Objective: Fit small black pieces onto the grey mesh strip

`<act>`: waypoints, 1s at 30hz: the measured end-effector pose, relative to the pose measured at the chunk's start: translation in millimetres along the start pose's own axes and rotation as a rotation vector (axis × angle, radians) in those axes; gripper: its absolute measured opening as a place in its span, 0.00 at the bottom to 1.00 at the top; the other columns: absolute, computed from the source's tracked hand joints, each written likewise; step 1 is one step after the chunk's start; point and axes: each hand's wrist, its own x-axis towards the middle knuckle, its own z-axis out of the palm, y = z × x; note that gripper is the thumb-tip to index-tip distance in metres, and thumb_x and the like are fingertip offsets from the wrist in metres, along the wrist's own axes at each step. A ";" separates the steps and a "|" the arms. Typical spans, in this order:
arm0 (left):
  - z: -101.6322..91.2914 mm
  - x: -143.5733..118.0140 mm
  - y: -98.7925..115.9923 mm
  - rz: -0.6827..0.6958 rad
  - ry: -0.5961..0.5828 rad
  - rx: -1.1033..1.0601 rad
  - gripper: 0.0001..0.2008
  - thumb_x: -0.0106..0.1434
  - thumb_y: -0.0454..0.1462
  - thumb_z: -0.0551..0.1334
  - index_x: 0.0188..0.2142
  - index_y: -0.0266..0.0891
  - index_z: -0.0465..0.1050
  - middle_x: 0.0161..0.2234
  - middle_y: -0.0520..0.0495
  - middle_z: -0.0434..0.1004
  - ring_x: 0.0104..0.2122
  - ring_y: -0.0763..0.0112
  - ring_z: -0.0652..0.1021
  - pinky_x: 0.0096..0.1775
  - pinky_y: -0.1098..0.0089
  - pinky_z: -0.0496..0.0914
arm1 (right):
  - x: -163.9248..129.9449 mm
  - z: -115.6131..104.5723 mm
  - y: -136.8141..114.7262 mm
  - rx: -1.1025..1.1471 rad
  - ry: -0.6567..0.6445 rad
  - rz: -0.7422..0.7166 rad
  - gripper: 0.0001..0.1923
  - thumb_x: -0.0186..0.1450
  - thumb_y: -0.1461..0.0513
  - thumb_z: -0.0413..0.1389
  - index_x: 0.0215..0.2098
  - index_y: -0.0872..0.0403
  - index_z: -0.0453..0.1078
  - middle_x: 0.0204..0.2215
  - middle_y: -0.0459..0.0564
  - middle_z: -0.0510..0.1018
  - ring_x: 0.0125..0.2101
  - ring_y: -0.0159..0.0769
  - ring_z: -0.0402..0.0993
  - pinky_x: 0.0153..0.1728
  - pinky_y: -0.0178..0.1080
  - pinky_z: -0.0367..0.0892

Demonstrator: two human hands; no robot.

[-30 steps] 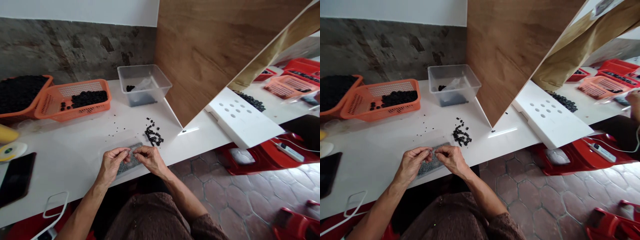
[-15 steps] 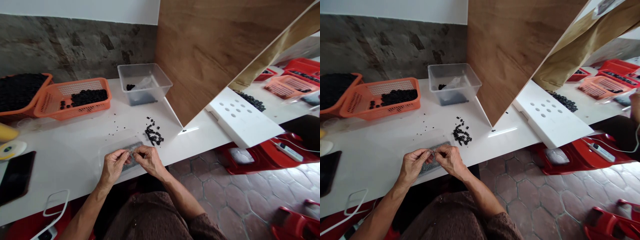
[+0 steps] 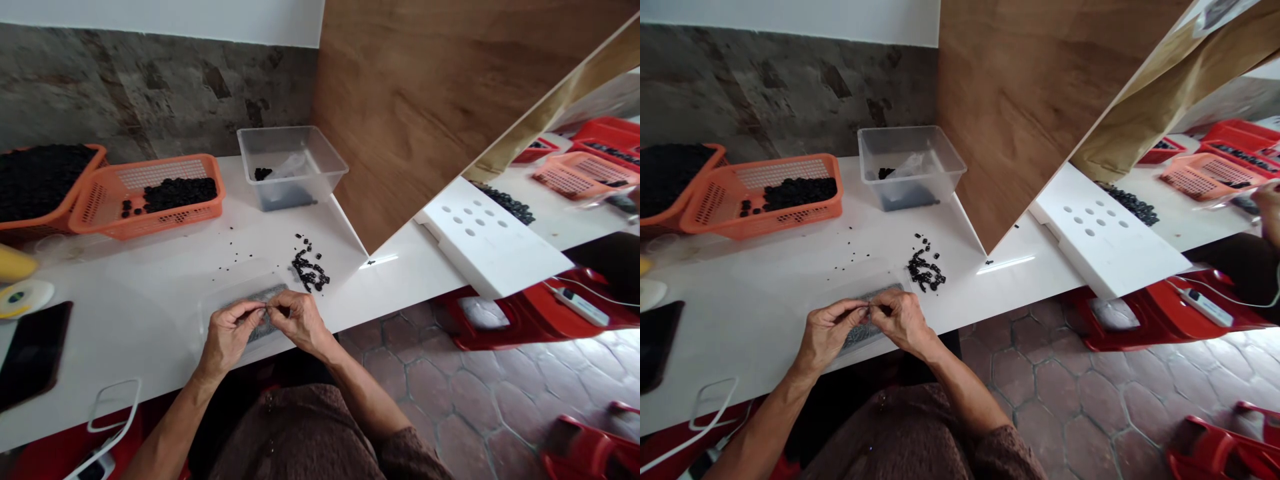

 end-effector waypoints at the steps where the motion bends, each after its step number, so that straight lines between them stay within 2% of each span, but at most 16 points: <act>1: 0.5 -0.7 -0.6 -0.002 0.008 -0.008 0.04 0.52 0.35 0.68 0.30 0.40 0.82 0.25 0.51 0.81 0.25 0.71 0.78 0.32 0.74 0.72 | -0.3 -0.4 -0.3 0.001 -0.008 -0.009 0.09 0.60 0.69 0.54 0.25 0.56 0.74 0.22 0.45 0.72 0.24 0.29 0.66 0.29 0.33 0.62; 5: 3.1 -4.0 -5.7 -0.030 0.061 -0.099 0.05 0.54 0.36 0.68 0.32 0.40 0.81 0.23 0.52 0.80 0.23 0.71 0.78 0.30 0.73 0.72 | -4.3 1.0 1.4 0.080 -0.018 -0.016 0.08 0.62 0.67 0.54 0.30 0.55 0.75 0.25 0.47 0.75 0.27 0.30 0.69 0.31 0.34 0.65; 7: 4.5 -6.6 -7.2 -0.048 0.091 -0.174 0.05 0.56 0.37 0.66 0.33 0.39 0.80 0.23 0.52 0.80 0.22 0.71 0.78 0.29 0.72 0.73 | -7.2 4.3 3.6 0.286 0.019 0.038 0.06 0.62 0.63 0.57 0.37 0.55 0.75 0.27 0.47 0.77 0.28 0.31 0.71 0.31 0.34 0.67; 9: 6.0 -10.3 -6.8 -0.059 0.111 -0.242 0.06 0.57 0.38 0.66 0.33 0.39 0.79 0.24 0.52 0.81 0.23 0.71 0.78 0.28 0.72 0.73 | -9.8 8.3 4.5 0.563 0.054 0.127 0.12 0.60 0.59 0.61 0.42 0.54 0.73 0.27 0.46 0.77 0.27 0.31 0.73 0.30 0.35 0.69; 12: 8.0 -17.0 -4.4 -0.064 0.122 -0.310 0.05 0.56 0.38 0.67 0.32 0.38 0.78 0.24 0.52 0.81 0.23 0.72 0.77 0.28 0.72 0.73 | -12.1 12.0 0.6 0.783 0.066 0.209 0.13 0.57 0.57 0.65 0.37 0.55 0.74 0.24 0.45 0.76 0.23 0.28 0.72 0.28 0.34 0.69; 16: 9.0 -25.3 -1.9 -0.066 0.149 -0.345 0.04 0.57 0.37 0.67 0.33 0.40 0.79 0.25 0.53 0.81 0.24 0.74 0.78 0.30 0.74 0.73 | -13.6 12.0 -8.0 0.791 0.095 0.204 0.08 0.56 0.59 0.65 0.30 0.56 0.75 0.22 0.44 0.75 0.22 0.26 0.70 0.27 0.32 0.69; 24: 8.1 -33.6 -0.6 -0.074 0.159 -0.330 0.05 0.57 0.37 0.68 0.34 0.40 0.79 0.27 0.52 0.82 0.25 0.71 0.79 0.31 0.72 0.75 | -16.5 15.8 -10.9 0.856 0.090 0.216 0.10 0.57 0.57 0.64 0.29 0.56 0.73 0.21 0.44 0.75 0.21 0.27 0.70 0.26 0.32 0.69; 30: 7.6 -35.5 0.9 -0.067 0.166 -0.314 0.04 0.57 0.37 0.68 0.33 0.41 0.79 0.26 0.53 0.82 0.24 0.73 0.79 0.30 0.74 0.75 | -16.8 14.9 -19.2 0.859 0.071 0.194 0.11 0.57 0.56 0.64 0.29 0.55 0.72 0.21 0.44 0.76 0.22 0.30 0.73 0.29 0.36 0.73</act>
